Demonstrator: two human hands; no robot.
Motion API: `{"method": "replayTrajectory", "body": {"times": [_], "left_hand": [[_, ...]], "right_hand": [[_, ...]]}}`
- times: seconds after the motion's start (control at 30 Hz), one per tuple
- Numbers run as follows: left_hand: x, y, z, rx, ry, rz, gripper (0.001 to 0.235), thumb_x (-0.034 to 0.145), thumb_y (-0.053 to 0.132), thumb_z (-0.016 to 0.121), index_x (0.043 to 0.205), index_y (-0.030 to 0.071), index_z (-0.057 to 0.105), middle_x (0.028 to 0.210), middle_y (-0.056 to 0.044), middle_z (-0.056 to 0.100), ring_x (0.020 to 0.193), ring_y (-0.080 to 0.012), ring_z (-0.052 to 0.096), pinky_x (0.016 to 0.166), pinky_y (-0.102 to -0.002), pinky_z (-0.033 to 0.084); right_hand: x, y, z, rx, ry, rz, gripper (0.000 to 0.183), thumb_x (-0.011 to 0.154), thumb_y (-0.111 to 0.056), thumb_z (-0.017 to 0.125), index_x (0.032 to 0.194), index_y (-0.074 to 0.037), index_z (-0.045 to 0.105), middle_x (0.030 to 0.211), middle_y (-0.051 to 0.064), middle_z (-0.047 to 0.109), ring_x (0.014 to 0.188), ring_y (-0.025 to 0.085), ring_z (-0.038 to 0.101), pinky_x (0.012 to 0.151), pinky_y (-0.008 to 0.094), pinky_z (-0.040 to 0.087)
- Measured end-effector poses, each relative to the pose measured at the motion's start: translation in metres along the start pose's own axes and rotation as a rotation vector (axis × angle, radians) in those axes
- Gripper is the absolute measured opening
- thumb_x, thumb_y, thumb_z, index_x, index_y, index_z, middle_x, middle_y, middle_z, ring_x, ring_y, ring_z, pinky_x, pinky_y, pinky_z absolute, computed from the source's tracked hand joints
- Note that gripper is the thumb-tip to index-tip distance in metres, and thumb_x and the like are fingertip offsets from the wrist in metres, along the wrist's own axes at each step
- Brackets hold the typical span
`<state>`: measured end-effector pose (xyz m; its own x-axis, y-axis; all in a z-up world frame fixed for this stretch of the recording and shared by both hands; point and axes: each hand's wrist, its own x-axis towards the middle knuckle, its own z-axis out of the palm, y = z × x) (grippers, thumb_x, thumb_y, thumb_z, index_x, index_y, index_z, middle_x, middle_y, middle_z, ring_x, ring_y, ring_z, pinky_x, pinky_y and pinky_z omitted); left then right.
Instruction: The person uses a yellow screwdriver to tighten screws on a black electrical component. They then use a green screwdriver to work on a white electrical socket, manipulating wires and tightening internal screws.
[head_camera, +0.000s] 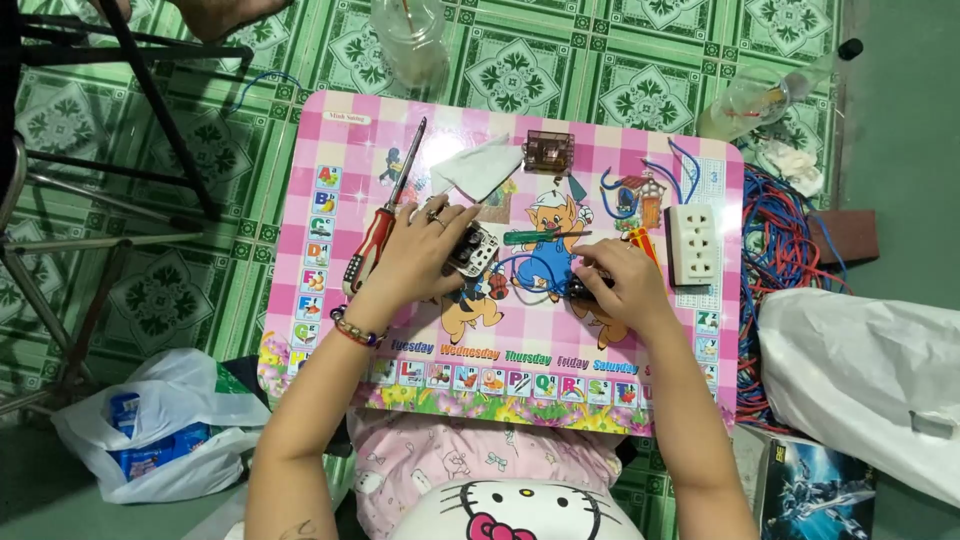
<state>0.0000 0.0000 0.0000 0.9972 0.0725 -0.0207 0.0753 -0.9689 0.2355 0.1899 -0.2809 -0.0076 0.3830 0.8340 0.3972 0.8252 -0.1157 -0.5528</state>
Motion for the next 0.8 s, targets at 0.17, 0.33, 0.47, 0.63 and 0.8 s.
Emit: {"method": "replayTrajectory", "body": {"times": [0.17, 0.33, 0.47, 0.63, 0.8], "left_hand": [[0.010, -0.013, 0.036, -0.006, 0.388, 0.112, 0.076, 0.052, 0.042, 0.075, 0.123, 0.016, 0.064, 0.106, -0.005, 0.059, 0.109, -0.0311, 0.057, 0.095, -0.050, 0.040], [0.007, -0.015, 0.024, -0.156, 0.615, 0.078, 0.067, 0.061, 0.048, 0.079, 0.118, 0.014, 0.067, 0.099, -0.005, 0.057, 0.098, -0.0286, 0.060, 0.093, -0.046, 0.043], [0.012, -0.030, 0.041, -0.297, 0.861, 0.014, 0.060, 0.059, 0.028, 0.079, 0.116, 0.011, 0.070, 0.093, -0.006, 0.058, 0.089, -0.0281, 0.061, 0.085, -0.042, 0.049], [0.010, -0.025, 0.035, -0.386, 0.872, -0.014, 0.061, 0.057, 0.022, 0.079, 0.116, 0.010, 0.071, 0.093, -0.006, 0.058, 0.090, -0.0291, 0.062, 0.082, -0.041, 0.053], [0.011, -0.017, 0.034, -0.450, 0.920, 0.003, 0.052, 0.063, 0.019, 0.077, 0.114, 0.007, 0.068, 0.092, -0.008, 0.055, 0.087, -0.0310, 0.057, 0.083, -0.041, 0.050]], "right_hand": [[0.002, 0.011, 0.004, -0.022, 0.067, -0.024, 0.031, 0.107, -0.039, 0.056, 0.110, -0.014, 0.074, 0.089, 0.003, 0.069, 0.085, 0.025, 0.068, 0.084, 0.037, 0.053], [0.003, 0.006, 0.006, -0.001, 0.085, 0.014, 0.032, 0.106, -0.041, 0.058, 0.108, -0.014, 0.075, 0.084, 0.003, 0.069, 0.082, 0.024, 0.068, 0.082, 0.037, 0.053], [0.006, 0.000, 0.006, 0.032, 0.063, 0.052, 0.030, 0.105, -0.039, 0.059, 0.103, -0.013, 0.075, 0.078, 0.004, 0.068, 0.075, 0.025, 0.067, 0.076, 0.036, 0.052], [0.010, -0.004, 0.005, 0.049, 0.048, 0.090, 0.031, 0.104, -0.039, 0.059, 0.102, -0.013, 0.076, 0.074, 0.005, 0.068, 0.072, 0.025, 0.067, 0.074, 0.036, 0.053], [0.005, 0.002, 0.007, 0.054, 0.041, 0.128, 0.027, 0.102, -0.035, 0.064, 0.104, -0.013, 0.078, 0.068, 0.006, 0.068, 0.067, 0.027, 0.067, 0.073, 0.037, 0.054]]}}
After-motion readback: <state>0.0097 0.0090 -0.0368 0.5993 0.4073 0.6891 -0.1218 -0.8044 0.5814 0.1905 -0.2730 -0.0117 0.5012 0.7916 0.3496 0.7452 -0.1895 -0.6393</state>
